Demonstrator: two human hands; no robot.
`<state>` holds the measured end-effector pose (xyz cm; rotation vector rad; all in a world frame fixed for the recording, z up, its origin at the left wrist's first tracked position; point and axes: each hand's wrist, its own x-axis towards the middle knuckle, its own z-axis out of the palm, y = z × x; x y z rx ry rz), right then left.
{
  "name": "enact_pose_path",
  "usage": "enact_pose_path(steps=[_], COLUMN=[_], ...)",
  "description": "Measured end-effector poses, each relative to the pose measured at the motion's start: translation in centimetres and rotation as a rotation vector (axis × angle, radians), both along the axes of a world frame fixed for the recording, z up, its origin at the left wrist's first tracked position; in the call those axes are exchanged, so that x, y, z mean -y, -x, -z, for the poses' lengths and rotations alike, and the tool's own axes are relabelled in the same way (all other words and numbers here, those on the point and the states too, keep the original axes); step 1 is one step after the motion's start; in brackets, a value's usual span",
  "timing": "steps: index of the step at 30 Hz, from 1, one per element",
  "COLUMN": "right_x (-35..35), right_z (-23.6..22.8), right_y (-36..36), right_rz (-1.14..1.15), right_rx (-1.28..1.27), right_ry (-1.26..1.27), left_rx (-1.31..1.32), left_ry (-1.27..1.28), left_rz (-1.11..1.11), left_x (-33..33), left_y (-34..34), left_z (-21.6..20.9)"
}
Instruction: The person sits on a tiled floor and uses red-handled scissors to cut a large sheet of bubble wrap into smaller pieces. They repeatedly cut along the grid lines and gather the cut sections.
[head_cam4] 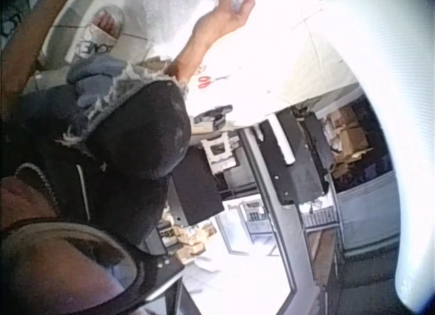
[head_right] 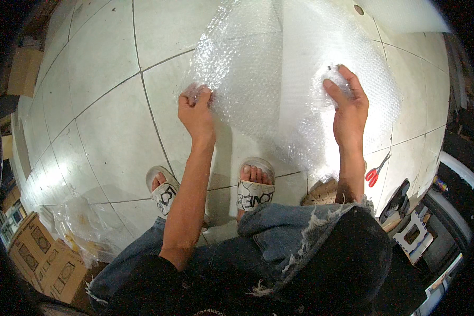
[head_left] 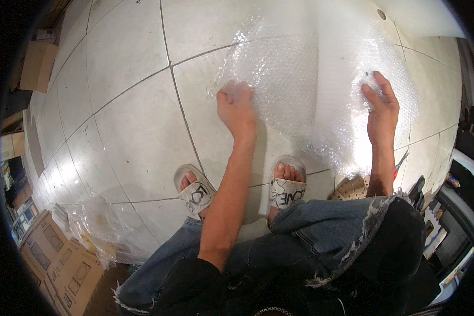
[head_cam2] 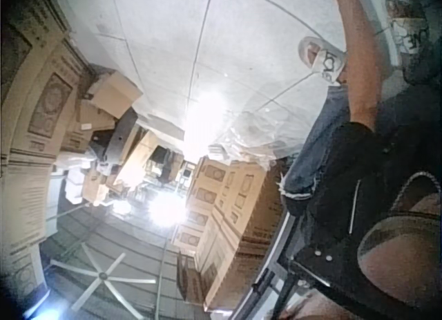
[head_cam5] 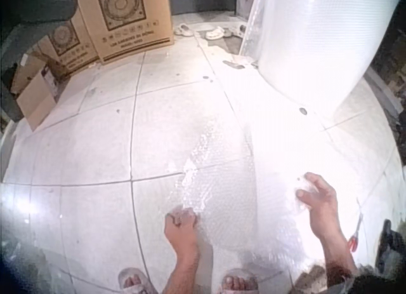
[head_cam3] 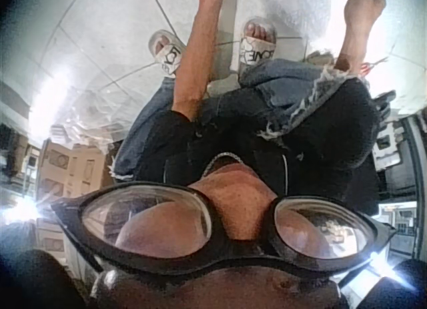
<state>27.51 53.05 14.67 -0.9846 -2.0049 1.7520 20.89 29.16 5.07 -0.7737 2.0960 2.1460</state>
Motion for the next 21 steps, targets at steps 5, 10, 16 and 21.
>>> enact_pose_path(steps=[5,10,16,21], right_x=[1.2,2.1,0.6,2.6], right_z=[-1.3,-1.1,-0.4,-1.2], right_y=[0.3,0.7,-0.4,0.0], right_rz=[0.025,-0.076,-0.114,-0.206], right_rx=[-0.041,0.02,-0.155,-0.047], right_ry=[-0.011,-0.161,0.151,-0.18], left_rx=[-0.537,-0.634,-0.157,-0.117], left_ry=[0.582,0.083,-0.433,-0.662], left_rz=[0.381,0.808,0.809,0.622], left_x=[-1.9,-8.1,-8.0,-8.9], left_y=[-1.2,-3.1,-2.5,-2.7], left_z=[-3.0,-5.9,-7.1,-5.8])
